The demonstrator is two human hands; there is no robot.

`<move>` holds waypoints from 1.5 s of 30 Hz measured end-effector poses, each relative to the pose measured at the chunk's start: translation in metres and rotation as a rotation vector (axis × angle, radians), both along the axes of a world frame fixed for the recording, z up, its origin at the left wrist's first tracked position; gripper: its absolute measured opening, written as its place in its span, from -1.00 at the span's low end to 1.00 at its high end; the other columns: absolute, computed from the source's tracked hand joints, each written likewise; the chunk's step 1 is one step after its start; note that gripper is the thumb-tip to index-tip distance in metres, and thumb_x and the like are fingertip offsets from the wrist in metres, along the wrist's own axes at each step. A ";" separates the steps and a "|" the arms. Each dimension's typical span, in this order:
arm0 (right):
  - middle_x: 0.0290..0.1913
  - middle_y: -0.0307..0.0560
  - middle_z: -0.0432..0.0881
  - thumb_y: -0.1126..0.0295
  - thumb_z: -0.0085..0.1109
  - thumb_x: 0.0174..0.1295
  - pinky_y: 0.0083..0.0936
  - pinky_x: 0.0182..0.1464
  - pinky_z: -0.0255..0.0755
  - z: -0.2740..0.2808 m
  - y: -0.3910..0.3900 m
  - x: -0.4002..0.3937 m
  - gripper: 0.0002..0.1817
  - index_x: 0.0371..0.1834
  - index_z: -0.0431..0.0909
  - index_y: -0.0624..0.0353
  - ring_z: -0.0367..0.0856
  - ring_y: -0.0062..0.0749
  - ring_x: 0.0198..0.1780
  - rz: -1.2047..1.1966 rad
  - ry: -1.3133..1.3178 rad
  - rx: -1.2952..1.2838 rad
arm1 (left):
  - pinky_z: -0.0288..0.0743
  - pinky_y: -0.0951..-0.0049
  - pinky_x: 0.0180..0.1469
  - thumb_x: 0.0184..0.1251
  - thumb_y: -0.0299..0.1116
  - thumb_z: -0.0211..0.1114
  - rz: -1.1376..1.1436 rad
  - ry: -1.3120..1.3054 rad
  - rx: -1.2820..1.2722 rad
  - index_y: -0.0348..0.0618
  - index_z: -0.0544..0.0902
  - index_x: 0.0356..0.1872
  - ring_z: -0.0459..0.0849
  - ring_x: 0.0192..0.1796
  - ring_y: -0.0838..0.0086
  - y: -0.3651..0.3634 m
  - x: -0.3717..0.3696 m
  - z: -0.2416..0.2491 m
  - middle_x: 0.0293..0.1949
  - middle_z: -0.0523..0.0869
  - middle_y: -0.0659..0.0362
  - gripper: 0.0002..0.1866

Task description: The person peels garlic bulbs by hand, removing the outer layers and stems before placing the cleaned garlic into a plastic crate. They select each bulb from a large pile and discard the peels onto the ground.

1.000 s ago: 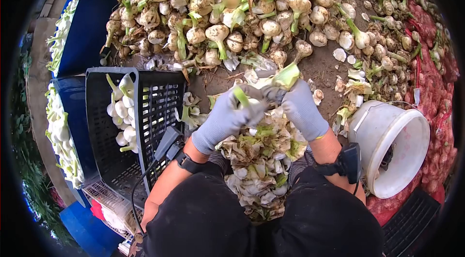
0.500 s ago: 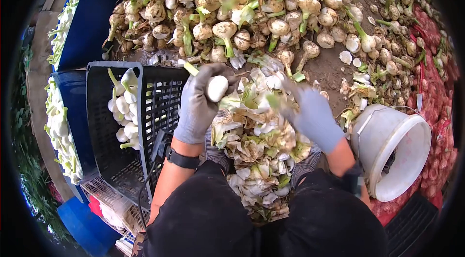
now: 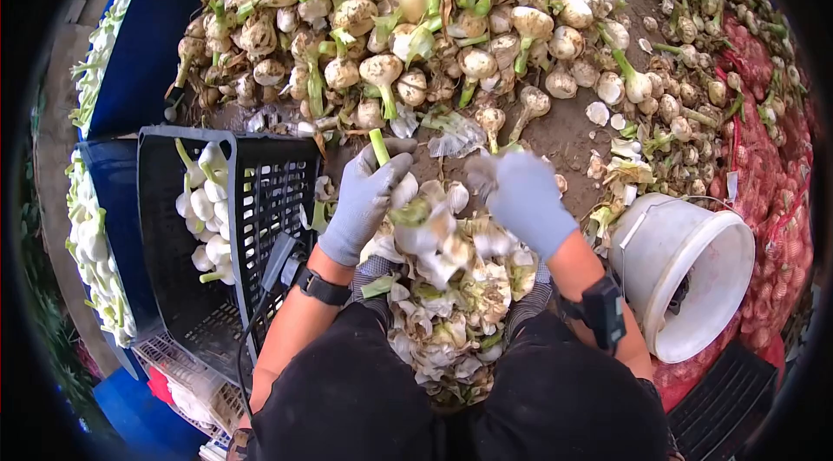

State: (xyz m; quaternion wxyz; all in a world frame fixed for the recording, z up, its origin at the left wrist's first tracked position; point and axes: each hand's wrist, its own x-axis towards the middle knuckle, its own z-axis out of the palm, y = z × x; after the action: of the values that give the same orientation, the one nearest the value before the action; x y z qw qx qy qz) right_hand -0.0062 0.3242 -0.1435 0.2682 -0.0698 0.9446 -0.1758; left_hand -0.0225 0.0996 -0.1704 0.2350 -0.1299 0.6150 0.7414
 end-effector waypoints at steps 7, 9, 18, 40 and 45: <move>-0.28 0.03 0.73 0.22 0.27 0.31 -0.41 -0.11 0.55 -0.029 0.019 -0.013 -0.55 0.24 0.54 0.05 0.71 -0.22 -0.13 -0.254 0.082 -0.415 | 0.48 0.67 -0.06 0.32 -0.55 0.25 -0.122 0.233 -0.046 -0.27 0.50 0.25 0.56 -0.08 0.66 0.014 -0.008 0.006 0.09 0.63 0.17 -0.55; -0.11 0.08 0.73 0.30 0.26 0.32 -0.40 -0.02 0.58 0.006 0.014 -0.001 -0.62 0.19 0.58 0.08 0.73 -0.30 -0.08 -0.486 -0.137 -0.860 | 0.49 0.66 -0.02 0.27 -0.60 0.26 -0.222 0.330 -0.136 -0.24 0.43 0.34 0.55 -0.03 0.68 0.016 -0.005 0.011 0.19 0.58 0.18 -0.43; -0.45 -0.26 0.63 0.26 0.09 0.46 -0.69 -0.49 0.43 0.035 0.001 0.010 -0.71 0.07 0.60 0.22 0.56 -0.64 -0.52 -0.717 -0.280 -1.131 | 0.53 0.49 0.05 0.06 -0.42 0.54 -0.313 0.259 -0.138 -0.21 0.55 0.17 0.64 -0.05 0.53 0.034 0.007 0.044 -0.04 0.69 0.18 -0.41; -0.61 -0.20 0.58 0.22 0.04 0.44 -0.67 -0.54 0.34 0.042 -0.001 0.019 -0.66 -0.27 0.63 0.31 0.51 -0.61 -0.59 -0.690 -0.252 -1.058 | 0.47 0.65 -0.26 0.40 -0.04 0.33 -0.221 -0.061 0.401 -0.23 0.39 0.38 0.59 -0.30 0.65 0.030 0.016 0.046 -0.09 0.67 0.21 -0.33; -0.63 -0.23 0.56 0.04 0.16 0.42 -0.68 -0.55 0.35 0.028 0.001 0.019 -0.55 -0.36 0.63 0.27 0.50 -0.63 -0.63 -0.782 -0.420 -1.144 | 0.50 0.62 -0.12 0.28 -0.13 0.46 -0.465 0.530 -0.177 -0.25 0.45 0.34 0.64 -0.17 0.59 0.031 0.009 0.036 -0.07 0.67 0.19 -0.31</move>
State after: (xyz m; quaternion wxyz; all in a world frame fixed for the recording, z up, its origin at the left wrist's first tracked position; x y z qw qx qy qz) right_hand 0.0133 0.3253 -0.1156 0.2832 0.1791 0.5890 -0.7354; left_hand -0.0135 0.1302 -0.1342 0.2178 0.1902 0.7294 0.6199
